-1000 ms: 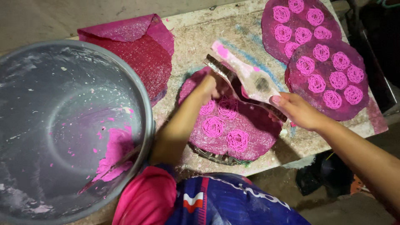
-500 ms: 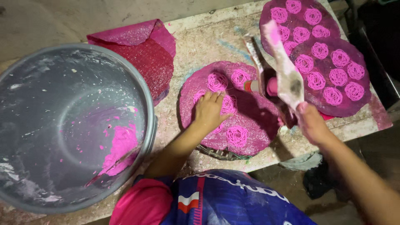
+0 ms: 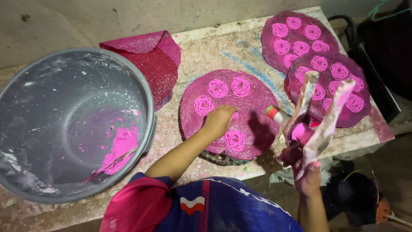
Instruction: The person scoops pink paste from a large plastic basin and packs it into a handheld extruder tool, then squeezes the tool to pipe spiral rosettes onto round boards arranged on the workbench. They repeat the loading and piping cycle across several boards, adding rosettes one after another.
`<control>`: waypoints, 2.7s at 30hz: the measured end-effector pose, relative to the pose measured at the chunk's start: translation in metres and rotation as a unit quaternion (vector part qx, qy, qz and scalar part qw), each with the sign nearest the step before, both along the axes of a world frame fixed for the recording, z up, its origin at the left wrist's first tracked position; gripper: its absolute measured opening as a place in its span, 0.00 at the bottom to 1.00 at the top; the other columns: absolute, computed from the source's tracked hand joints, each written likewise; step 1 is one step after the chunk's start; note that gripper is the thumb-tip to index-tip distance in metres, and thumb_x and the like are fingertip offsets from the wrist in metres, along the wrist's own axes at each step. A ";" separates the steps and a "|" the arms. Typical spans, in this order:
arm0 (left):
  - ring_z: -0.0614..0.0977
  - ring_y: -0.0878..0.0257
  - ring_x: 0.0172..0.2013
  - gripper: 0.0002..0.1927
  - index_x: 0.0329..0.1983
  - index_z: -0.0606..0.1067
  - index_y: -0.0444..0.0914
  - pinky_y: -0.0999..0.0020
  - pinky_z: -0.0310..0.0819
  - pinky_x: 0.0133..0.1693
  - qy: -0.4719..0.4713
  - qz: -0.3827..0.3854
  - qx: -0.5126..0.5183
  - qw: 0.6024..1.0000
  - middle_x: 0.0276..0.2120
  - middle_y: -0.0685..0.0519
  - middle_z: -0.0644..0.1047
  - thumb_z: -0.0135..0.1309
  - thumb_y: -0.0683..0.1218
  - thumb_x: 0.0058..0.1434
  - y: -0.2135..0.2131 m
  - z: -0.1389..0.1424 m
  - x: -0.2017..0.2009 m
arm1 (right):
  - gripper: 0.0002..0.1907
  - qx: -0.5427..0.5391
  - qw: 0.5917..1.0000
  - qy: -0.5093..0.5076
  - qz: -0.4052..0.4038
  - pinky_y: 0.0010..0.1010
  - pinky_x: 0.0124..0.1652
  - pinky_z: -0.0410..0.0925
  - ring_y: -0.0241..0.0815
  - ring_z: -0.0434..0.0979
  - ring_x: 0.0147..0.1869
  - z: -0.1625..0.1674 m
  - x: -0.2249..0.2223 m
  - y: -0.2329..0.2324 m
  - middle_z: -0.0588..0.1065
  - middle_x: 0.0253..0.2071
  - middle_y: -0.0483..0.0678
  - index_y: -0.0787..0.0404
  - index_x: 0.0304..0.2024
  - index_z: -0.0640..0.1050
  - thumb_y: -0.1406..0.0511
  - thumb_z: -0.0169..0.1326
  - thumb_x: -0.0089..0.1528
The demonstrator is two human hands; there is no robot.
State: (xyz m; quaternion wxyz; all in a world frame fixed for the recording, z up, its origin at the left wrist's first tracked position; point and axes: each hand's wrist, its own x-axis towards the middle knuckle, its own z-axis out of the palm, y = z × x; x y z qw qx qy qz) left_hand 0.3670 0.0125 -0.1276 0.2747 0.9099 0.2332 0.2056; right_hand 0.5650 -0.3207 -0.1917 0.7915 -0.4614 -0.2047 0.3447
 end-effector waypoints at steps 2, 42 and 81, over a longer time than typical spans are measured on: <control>0.82 0.50 0.47 0.15 0.53 0.81 0.46 0.58 0.78 0.49 -0.015 0.017 -0.101 0.995 0.45 0.48 0.80 0.55 0.41 0.63 0.005 0.006 0.001 | 0.47 -0.031 0.999 0.003 -0.024 0.31 0.51 0.61 0.39 0.68 0.54 0.001 -0.004 -0.011 0.71 0.59 0.45 0.63 0.73 0.66 0.35 0.47 0.67; 0.79 0.53 0.52 0.12 0.44 0.78 0.42 0.59 0.77 0.50 0.041 0.194 -0.059 0.978 0.50 0.48 0.77 0.63 0.45 0.58 0.020 0.009 -0.100 | 0.58 0.037 0.995 0.039 0.080 0.50 0.52 0.65 0.52 0.70 0.51 0.075 -0.051 0.022 0.71 0.53 0.52 0.66 0.65 0.66 0.24 0.42 0.58; 0.84 0.51 0.56 0.23 0.58 0.72 0.41 0.66 0.83 0.54 -0.332 -0.276 -0.085 0.898 0.63 0.46 0.75 0.64 0.36 0.62 -0.073 0.174 -0.058 | 0.33 0.325 0.631 0.428 0.560 0.39 0.30 0.72 0.48 0.74 0.27 0.104 -0.124 0.107 0.71 0.27 0.54 0.64 0.55 0.71 0.42 0.34 0.73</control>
